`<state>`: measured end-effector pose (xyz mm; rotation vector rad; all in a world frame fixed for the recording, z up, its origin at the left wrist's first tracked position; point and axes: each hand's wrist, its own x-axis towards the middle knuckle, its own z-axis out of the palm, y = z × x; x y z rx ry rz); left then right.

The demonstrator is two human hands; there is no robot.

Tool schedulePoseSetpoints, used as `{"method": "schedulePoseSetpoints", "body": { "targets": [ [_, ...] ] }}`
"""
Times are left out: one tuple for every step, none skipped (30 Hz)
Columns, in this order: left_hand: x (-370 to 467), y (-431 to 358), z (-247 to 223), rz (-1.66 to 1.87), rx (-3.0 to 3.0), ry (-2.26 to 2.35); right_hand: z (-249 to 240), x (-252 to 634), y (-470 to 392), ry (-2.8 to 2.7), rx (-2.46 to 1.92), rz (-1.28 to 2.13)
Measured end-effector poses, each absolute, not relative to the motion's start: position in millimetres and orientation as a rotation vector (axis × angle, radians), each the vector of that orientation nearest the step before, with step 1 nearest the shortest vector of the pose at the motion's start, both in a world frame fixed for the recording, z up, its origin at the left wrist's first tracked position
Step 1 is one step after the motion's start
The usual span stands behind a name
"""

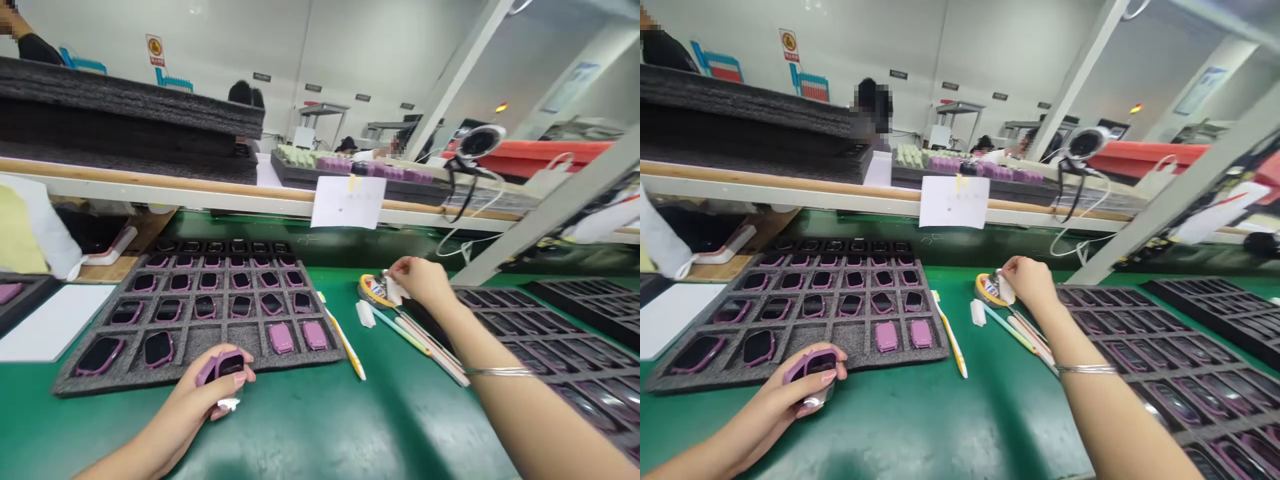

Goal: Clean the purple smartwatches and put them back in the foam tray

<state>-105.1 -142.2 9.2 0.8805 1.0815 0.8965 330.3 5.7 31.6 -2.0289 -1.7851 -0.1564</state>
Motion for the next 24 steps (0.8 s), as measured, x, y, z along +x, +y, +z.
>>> {"method": "schedulePoseSetpoints", "body": {
  "targets": [
    [-105, -142, 9, 0.887, 0.881, 1.063, 35, 328, 6, -1.793, -1.997, -0.153],
    [-106, -142, 8, 0.88, 0.871, 1.042, 39, 323, 8, -1.802, -1.949, -0.149],
    [-106, -142, 8, 0.874, 0.864, 1.021, 42, 315, 8, -1.804, -1.893, -0.145],
    [-106, -141, 7, 0.867, 0.86, 1.004, 45, 303, 8, -1.806, -1.822, -0.145],
    [-106, -141, 7, 0.858, 0.857, 0.992, 47, 287, 6, -1.815, -1.74, -0.138],
    [-106, -141, 6, 0.854, 0.855, 0.985, 49, 266, 0, -1.835, -1.649, -0.118],
    [-106, -141, 6, 0.851, 0.849, 0.981, 49, 243, -9, -1.851, -1.558, -0.094],
    [-105, -141, 5, 0.851, 0.841, 0.976, 48, 216, -21, -1.884, -1.464, -0.046],
    [-105, -141, 4, 0.855, 0.832, 0.97, 46, 188, -37, -1.934, -1.37, 0.021],
    [-104, -141, 3, 0.861, 0.822, 0.961, 43, 161, -53, -1.986, -1.277, 0.085],
    [-104, -141, 2, 0.872, 0.811, 0.952, 40, 134, -70, -2.032, -1.166, 0.152],
    [-103, -141, 1, 0.885, 0.804, 0.945, 37, 110, -85, -2.099, -0.988, 0.261],
    [-102, -141, 0, 0.898, 0.803, 0.934, 33, 89, -97, -2.14, -0.809, 0.314],
    [-101, -142, 0, 0.912, 0.802, 0.924, 30, 72, -106, -2.169, -0.688, 0.304],
    [-101, -142, -1, 0.927, 0.796, 0.917, 26, 60, -111, -2.174, -0.622, 0.297],
    [-100, -142, -1, 0.94, 0.788, 0.913, 22, 52, -113, -2.161, -0.59, 0.293],
    [-99, -142, -2, 0.948, 0.782, 0.915, 18, 48, -113, -2.135, -0.594, 0.304],
    [-98, -142, -2, 0.952, 0.773, 0.924, 14, 46, -112, -2.104, -0.62, 0.332],
    [-98, -142, -2, 0.95, 0.763, 0.943, 11, 47, -110, -2.071, -0.656, 0.369],
    [-97, -142, -3, 0.944, 0.758, 0.967, 7, 49, -109, -2.04, -0.695, 0.405],
    [-97, -143, -3, 0.935, 0.758, 0.991, 4, 52, -108, -2.016, -0.737, 0.438],
    [-97, -143, -3, 0.932, 0.759, 1.012, 2, 54, -108, -1.997, -0.781, 0.474],
    [-96, -144, -4, 0.942, 0.764, 1.024, 1, 56, -109, -1.985, -0.822, 0.515],
    [-96, -144, -4, 0.962, 0.781, 1.022, 0, 57, -110, -1.97, -0.853, 0.553]
  ]
}}
